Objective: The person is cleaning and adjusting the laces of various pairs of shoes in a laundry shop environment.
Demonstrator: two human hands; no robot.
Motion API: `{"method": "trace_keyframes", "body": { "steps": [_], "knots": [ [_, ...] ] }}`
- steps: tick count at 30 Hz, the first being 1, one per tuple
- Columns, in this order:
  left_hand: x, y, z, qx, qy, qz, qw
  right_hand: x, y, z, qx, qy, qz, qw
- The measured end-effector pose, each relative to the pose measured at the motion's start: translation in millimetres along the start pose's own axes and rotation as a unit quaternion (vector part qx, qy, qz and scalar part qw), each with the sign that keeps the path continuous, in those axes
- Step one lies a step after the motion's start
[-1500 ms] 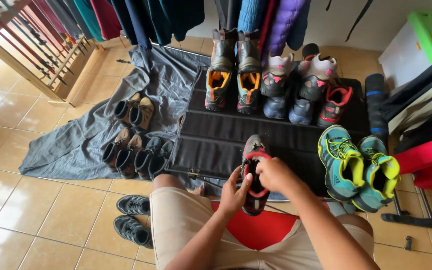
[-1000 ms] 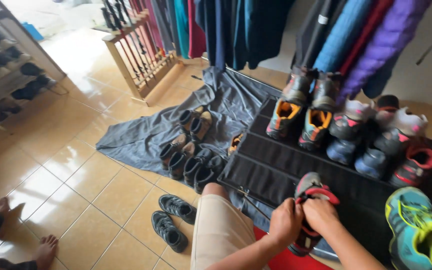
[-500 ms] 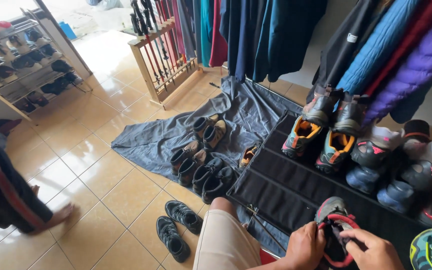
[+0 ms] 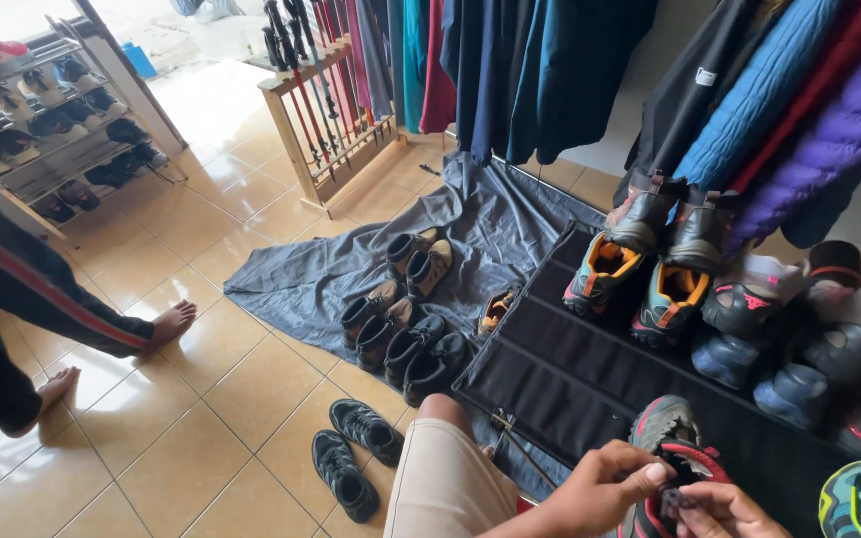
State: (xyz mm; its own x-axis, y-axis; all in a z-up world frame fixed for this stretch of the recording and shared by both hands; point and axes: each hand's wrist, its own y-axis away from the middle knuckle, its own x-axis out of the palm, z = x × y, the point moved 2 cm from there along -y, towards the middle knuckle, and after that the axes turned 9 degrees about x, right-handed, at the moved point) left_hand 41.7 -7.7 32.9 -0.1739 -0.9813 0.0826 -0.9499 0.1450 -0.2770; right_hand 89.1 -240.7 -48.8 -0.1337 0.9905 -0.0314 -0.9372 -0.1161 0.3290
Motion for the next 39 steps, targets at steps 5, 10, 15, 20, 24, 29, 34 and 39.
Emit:
{"method": "trace_keyframes", "body": {
  "steps": [5,10,15,20,24,29,34,39],
  "knots": [
    [-11.0,23.0,-39.2,-0.065,0.108,0.042,0.991,-24.1,-19.9,-32.5,0.015,-0.049,0.042,0.998],
    [-6.6,39.7,-34.2,-0.064,0.215,0.031,0.974,18.3,36.3,14.1,0.05,-0.056,0.013,0.997],
    [-16.9,41.8,-60.4,-0.063,-0.01,0.025,0.998,25.7,52.6,27.4,0.134,0.017,0.066,0.989],
    [-7.3,38.5,-55.3,-0.045,0.188,-0.026,0.981,72.8,110.0,65.6,-0.021,0.017,-0.101,0.995],
    [3.3,41.9,-57.3,-0.055,0.346,-0.084,0.933,98.4,139.8,102.9,-0.036,0.035,-0.14,0.989],
    [2.2,37.7,-47.1,-0.026,0.279,-0.088,0.956,95.0,127.9,87.5,-0.093,0.069,-0.158,0.981],
    [-5.6,33.5,-48.2,-0.021,0.268,-0.094,0.959,98.3,128.7,93.5,-0.102,0.181,-0.173,0.963],
    [-14.7,28.3,-47.4,-0.011,0.232,-0.123,0.965,117.4,143.8,117.1,-0.272,0.191,-0.2,0.922]
  ]
}}
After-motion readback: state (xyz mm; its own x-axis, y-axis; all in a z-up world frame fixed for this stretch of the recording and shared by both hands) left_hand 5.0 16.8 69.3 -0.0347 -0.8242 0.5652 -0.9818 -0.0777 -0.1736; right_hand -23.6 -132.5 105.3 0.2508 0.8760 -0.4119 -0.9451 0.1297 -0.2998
